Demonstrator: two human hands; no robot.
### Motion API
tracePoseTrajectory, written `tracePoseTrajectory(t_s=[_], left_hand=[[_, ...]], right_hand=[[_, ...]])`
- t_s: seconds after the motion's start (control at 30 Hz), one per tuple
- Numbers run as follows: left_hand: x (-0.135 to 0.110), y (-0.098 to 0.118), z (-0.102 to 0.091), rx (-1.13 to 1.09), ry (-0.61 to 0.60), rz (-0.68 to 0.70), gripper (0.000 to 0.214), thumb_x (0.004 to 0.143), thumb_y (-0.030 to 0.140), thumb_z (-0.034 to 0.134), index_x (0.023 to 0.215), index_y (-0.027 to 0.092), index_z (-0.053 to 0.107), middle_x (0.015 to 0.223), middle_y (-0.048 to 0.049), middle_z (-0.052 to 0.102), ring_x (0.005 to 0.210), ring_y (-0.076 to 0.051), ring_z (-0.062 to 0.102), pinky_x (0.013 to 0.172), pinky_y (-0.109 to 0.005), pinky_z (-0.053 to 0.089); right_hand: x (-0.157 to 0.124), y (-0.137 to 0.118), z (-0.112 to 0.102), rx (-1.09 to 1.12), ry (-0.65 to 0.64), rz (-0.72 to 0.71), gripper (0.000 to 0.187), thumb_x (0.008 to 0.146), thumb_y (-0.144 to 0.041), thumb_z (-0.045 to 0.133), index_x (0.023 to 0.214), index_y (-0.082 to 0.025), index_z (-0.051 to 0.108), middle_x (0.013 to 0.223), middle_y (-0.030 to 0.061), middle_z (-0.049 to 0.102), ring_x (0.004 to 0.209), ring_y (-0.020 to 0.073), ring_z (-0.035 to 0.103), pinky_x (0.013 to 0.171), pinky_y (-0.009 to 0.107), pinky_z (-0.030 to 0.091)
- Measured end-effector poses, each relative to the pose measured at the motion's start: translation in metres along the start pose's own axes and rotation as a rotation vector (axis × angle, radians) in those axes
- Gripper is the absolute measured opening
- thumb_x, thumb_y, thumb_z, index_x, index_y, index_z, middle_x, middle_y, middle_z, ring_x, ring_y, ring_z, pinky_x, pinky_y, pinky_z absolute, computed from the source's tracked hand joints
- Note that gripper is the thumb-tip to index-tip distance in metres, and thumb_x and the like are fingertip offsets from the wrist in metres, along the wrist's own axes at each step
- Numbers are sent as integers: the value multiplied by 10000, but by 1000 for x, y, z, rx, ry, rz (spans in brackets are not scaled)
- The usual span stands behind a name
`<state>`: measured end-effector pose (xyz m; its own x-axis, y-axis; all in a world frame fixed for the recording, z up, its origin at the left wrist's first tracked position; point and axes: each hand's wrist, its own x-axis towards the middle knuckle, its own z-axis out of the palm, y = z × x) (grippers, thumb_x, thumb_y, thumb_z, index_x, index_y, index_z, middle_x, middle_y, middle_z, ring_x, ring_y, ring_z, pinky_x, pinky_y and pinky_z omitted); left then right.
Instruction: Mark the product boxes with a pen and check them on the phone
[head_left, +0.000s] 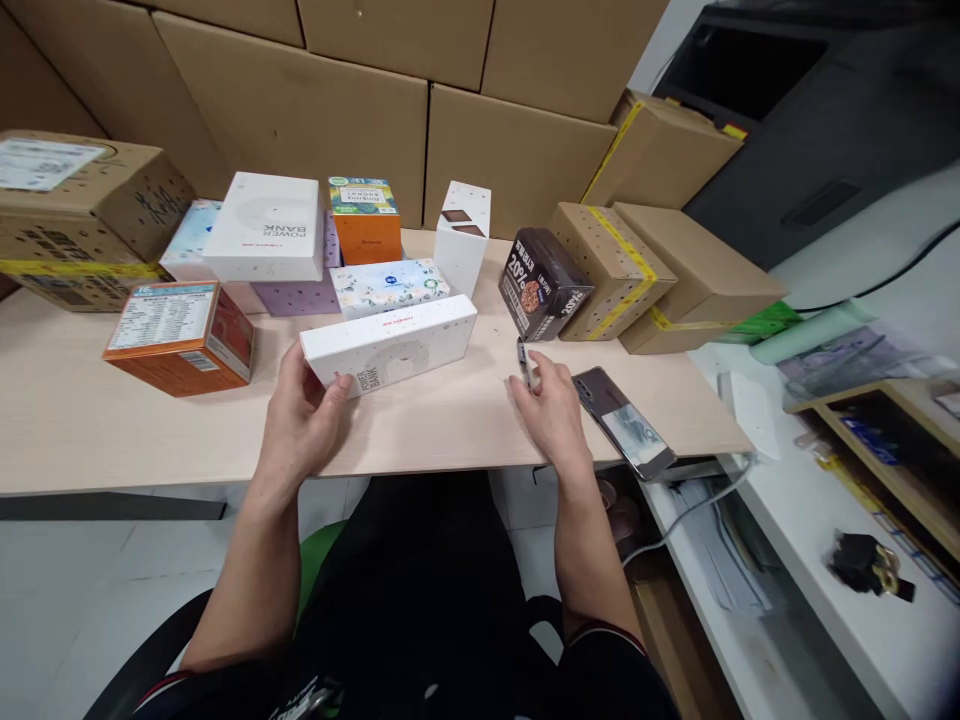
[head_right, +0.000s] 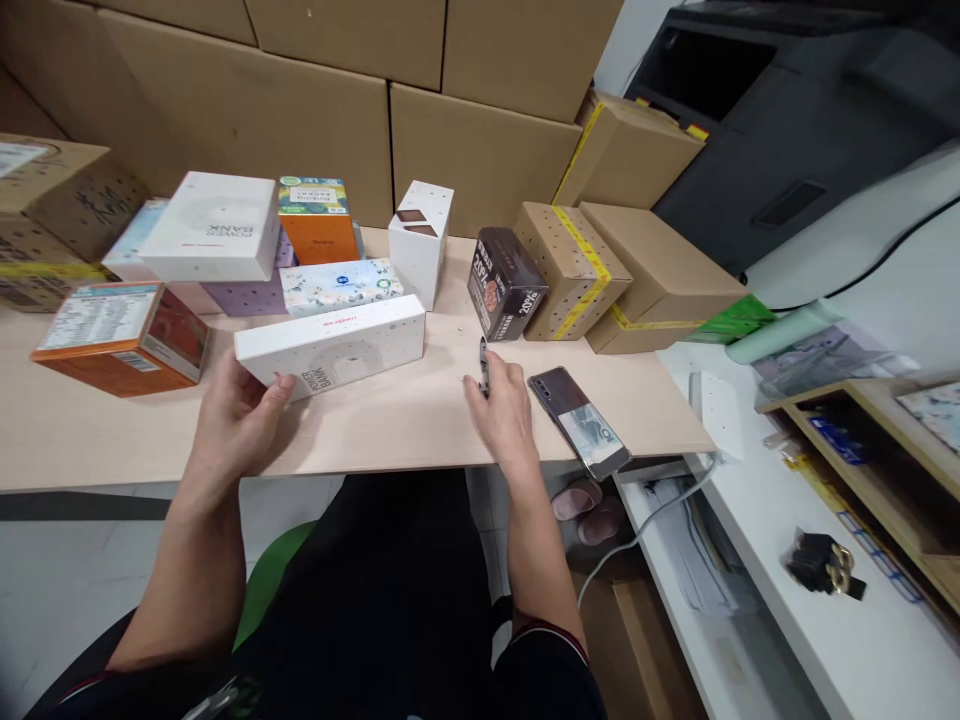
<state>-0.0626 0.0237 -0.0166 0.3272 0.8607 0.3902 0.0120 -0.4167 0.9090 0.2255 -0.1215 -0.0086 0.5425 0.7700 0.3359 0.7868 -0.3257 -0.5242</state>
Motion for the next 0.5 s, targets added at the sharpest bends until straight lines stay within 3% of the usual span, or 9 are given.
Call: tracePoseTrajectory(t_s=[0.13, 0.33, 0.4, 0.5], left_hand=[[-9, 7, 10, -34, 35, -55, 687, 908, 557, 755, 1441, 187, 530, 1162, -115, 710, 1074, -256, 715, 917, -378, 620], [-20, 11, 13, -80, -42, -185, 818, 939, 542, 727, 1597, 227, 358, 863, -36, 697, 709, -181, 693, 611, -285, 567], [-21, 12, 15, -60, -53, -203, 781, 955, 518, 716, 1601, 253, 365, 839, -18, 677, 632, -148, 654, 546, -250, 520], [-21, 12, 18, -34, -62, -217, 795, 955, 532, 709, 1615, 272, 352, 1021, -72, 715, 706, -151, 692, 586, -252, 558]], right_hand=[[-3, -13, 4, -206, -155, 2, 487, 994, -249, 474, 1460, -154, 578, 1097, 180, 639, 1043, 338, 642, 940, 477, 520], [-3, -21, -5, -295, -216, 35, 482, 1004, -198, 395, 1440, -188, 600, 1056, 170, 620, 892, 315, 659, 815, 437, 520], [-5, -21, -6, -313, -196, 57, 463, 1011, -206, 397, 1416, -188, 620, 1057, 171, 614, 882, 314, 659, 802, 435, 515], [-7, -18, -2, -306, -153, 97, 438, 1020, -221, 401, 1374, -172, 656, 1064, 178, 613, 905, 317, 661, 814, 436, 516]])
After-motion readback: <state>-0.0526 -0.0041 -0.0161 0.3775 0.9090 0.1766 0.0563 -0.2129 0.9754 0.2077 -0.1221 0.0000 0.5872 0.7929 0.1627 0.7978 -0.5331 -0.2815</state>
